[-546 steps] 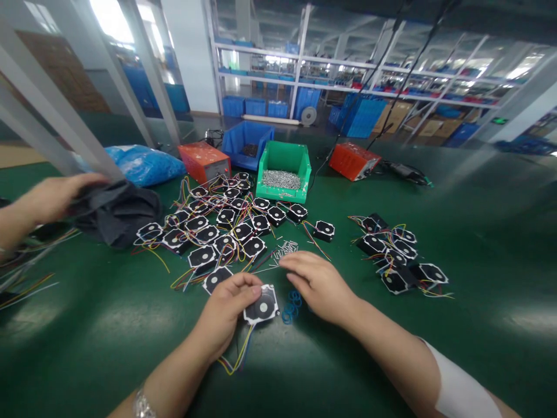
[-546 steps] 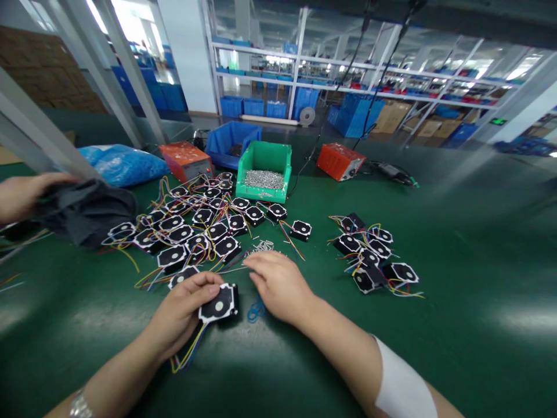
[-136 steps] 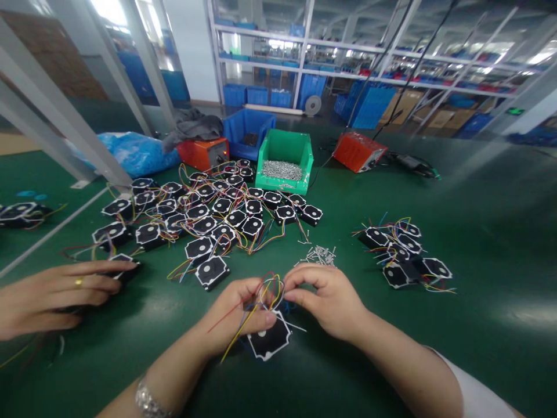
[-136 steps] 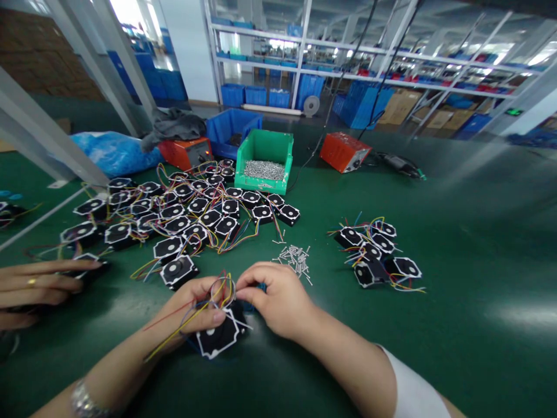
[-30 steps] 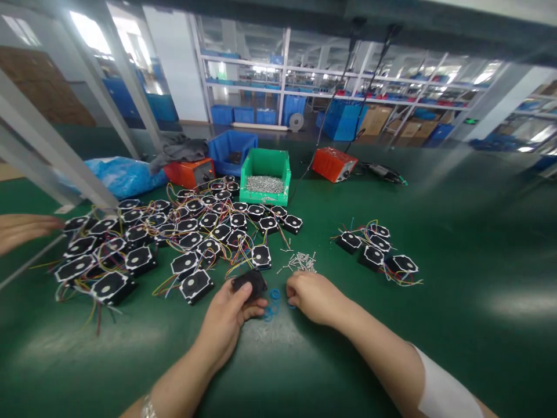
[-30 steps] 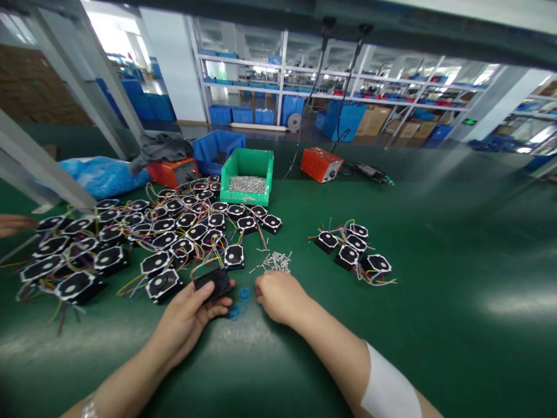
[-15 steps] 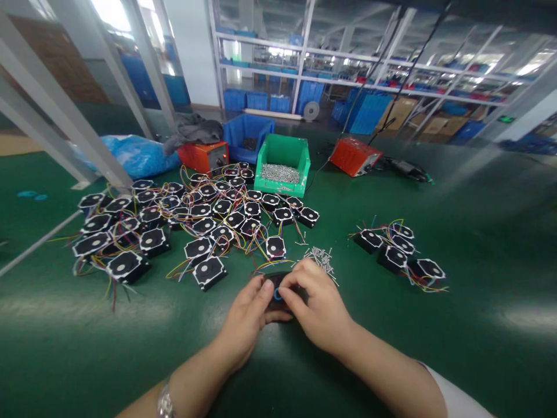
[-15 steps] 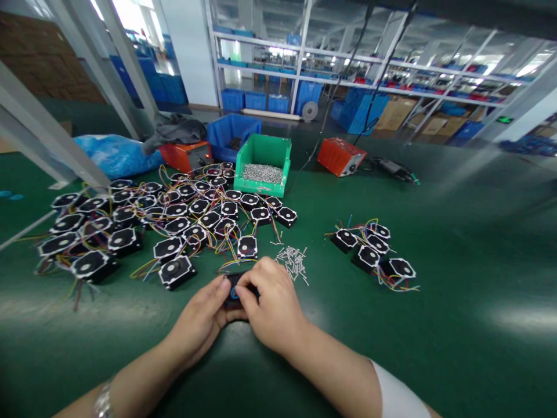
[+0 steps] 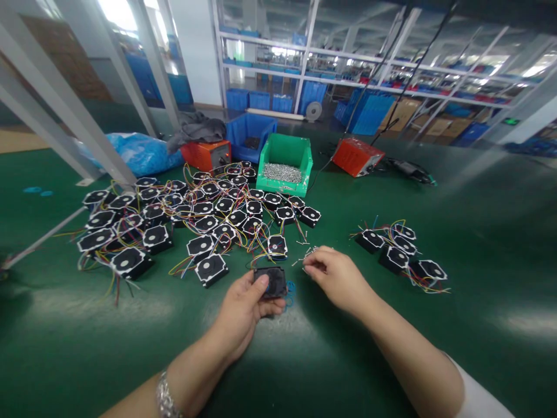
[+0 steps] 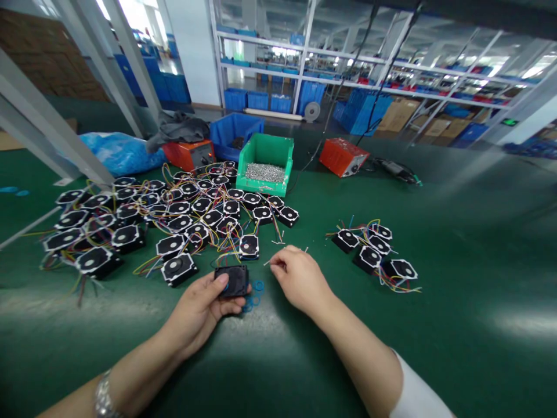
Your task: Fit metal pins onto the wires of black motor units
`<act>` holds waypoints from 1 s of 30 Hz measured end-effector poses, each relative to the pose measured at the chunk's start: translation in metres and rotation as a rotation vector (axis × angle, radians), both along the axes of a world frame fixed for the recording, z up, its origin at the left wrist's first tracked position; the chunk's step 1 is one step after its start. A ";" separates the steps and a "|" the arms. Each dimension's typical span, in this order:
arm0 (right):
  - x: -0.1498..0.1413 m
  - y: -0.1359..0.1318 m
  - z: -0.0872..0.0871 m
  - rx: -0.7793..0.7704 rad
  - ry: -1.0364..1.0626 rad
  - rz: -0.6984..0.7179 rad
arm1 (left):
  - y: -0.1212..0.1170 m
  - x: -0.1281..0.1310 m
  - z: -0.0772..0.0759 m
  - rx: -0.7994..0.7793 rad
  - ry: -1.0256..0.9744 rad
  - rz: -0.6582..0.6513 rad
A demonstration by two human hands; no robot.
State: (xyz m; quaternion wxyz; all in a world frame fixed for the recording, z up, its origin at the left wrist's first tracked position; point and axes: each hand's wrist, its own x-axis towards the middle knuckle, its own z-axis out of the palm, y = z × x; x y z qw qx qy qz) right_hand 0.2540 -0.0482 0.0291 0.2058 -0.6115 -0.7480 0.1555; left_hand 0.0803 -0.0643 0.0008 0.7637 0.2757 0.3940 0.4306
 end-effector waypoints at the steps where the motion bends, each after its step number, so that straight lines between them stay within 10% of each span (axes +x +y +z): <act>1: 0.003 0.003 -0.005 -0.045 -0.092 0.009 | 0.000 0.000 0.000 0.005 0.006 0.002; 8: 0.002 0.010 -0.029 -0.016 -0.430 -0.017 | 0.000 0.000 -0.002 0.016 -0.018 -0.053; 30: 0.014 0.009 -0.021 -0.083 -0.443 -0.047 | 0.000 -0.007 -0.005 0.049 -0.300 -0.086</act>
